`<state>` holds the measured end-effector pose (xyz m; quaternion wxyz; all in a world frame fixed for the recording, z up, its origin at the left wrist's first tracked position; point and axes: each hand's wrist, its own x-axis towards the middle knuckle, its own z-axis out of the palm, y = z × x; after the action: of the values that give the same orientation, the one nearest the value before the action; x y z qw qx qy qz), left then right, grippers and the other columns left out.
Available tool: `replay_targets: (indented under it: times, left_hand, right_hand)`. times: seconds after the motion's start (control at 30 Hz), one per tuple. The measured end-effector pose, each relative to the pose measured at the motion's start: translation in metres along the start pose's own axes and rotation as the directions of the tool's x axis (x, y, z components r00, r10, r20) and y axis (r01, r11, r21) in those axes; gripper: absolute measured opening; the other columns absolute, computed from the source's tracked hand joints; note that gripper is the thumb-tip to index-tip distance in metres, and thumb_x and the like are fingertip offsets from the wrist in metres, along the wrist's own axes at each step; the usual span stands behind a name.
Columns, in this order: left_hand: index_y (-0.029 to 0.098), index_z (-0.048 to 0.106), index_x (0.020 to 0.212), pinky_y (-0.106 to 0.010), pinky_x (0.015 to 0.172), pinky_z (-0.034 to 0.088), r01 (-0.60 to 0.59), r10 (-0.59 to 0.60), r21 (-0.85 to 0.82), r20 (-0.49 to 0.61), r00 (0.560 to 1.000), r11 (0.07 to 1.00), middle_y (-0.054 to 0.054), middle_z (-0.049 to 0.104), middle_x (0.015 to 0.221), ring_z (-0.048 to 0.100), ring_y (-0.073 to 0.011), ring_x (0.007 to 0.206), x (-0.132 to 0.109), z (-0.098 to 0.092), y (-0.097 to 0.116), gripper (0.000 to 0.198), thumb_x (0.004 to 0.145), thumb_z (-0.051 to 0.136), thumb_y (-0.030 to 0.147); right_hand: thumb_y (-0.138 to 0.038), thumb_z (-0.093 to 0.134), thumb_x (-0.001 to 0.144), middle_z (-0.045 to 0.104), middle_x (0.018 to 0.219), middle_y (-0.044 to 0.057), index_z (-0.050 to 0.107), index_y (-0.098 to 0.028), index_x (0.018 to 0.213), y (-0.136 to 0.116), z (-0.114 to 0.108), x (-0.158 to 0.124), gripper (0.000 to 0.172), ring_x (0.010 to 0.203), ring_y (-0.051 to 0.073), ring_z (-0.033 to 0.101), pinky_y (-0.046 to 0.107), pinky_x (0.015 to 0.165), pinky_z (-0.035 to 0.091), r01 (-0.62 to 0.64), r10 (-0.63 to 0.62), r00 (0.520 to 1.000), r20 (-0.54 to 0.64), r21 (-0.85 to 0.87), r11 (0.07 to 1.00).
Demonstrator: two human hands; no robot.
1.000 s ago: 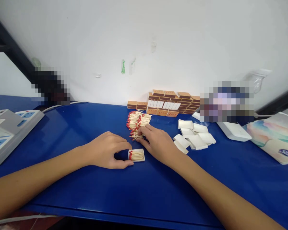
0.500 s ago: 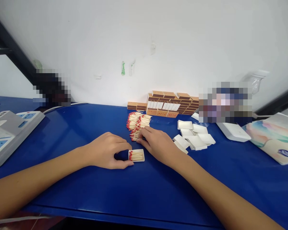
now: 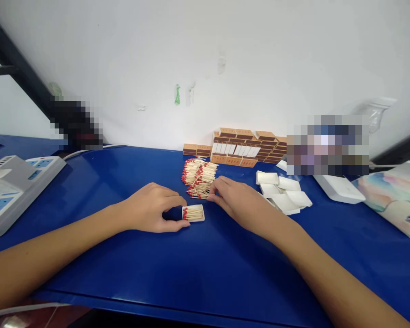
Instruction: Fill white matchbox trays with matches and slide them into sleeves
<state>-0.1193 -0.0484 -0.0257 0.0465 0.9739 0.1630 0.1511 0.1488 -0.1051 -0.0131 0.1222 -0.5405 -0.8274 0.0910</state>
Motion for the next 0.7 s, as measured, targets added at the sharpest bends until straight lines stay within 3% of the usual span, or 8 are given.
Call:
replay_targets:
  times: [0.13, 0.37, 0.57, 0.7]
  left_hand:
    - [0.018, 0.071, 0.086, -0.028, 0.056, 0.035, 0.022, -0.022, 0.015, -0.004, 1.0, 1.0, -0.001, 0.069, 0.071, 0.064, -0.0154, 0.063, 0.0, 0.0, -0.002, 0.039, 0.095, 0.062, 0.054]
    - [0.017, 0.072, 0.089, -0.029, 0.056, 0.036, 0.001, 0.0, 0.034, -0.025, 1.0, 0.999, 0.0, 0.067, 0.069, 0.063, -0.0156, 0.063, 0.0, 0.002, -0.002, 0.04, 0.095, 0.062, 0.055]
    - [0.017, 0.071, 0.088, -0.029, 0.055, 0.036, 0.006, -0.005, 0.024, -0.023, 1.0, 1.0, 0.0, 0.067, 0.07, 0.063, -0.0151, 0.062, 0.0, 0.0, -0.001, 0.041, 0.096, 0.061, 0.056]
    - [0.017, 0.071, 0.085, -0.029, 0.055, 0.036, 0.004, -0.004, 0.026, -0.022, 1.0, 1.0, 0.0, 0.067, 0.069, 0.062, -0.0146, 0.061, 0.0, 0.0, -0.001, 0.042, 0.096, 0.06, 0.056]
  right_hand:
    - [-0.036, 0.05, 0.107, 0.067, 0.094, 0.004, 0.056, -0.023, 0.098, -0.007, -0.006, -0.005, 0.017, 0.076, 0.02, 0.063, 0.031, 0.064, 0.042, 0.004, -0.004, 1.0, 0.008, 0.008, 1.0]
    - [-0.027, 0.053, 0.105, 0.071, 0.101, 0.007, 0.055, -0.022, 0.099, -0.033, 0.009, -0.006, 0.009, 0.079, 0.02, 0.067, 0.031, 0.065, 0.045, 0.097, -0.097, 0.994, 0.057, 0.006, 0.995]
    - [-0.032, 0.055, 0.105, 0.07, 0.099, 0.006, 0.056, -0.023, 0.105, -0.027, 0.001, -0.009, 0.009, 0.081, 0.021, 0.068, 0.03, 0.063, 0.044, 0.093, -0.093, 0.996, 0.008, 0.024, 0.995]
    - [-0.028, 0.052, 0.105, 0.068, 0.099, 0.005, 0.058, -0.024, 0.099, -0.024, -0.004, -0.01, 0.01, 0.079, 0.019, 0.065, 0.03, 0.064, 0.044, 0.115, -0.117, 0.992, 0.055, 0.045, 0.992]
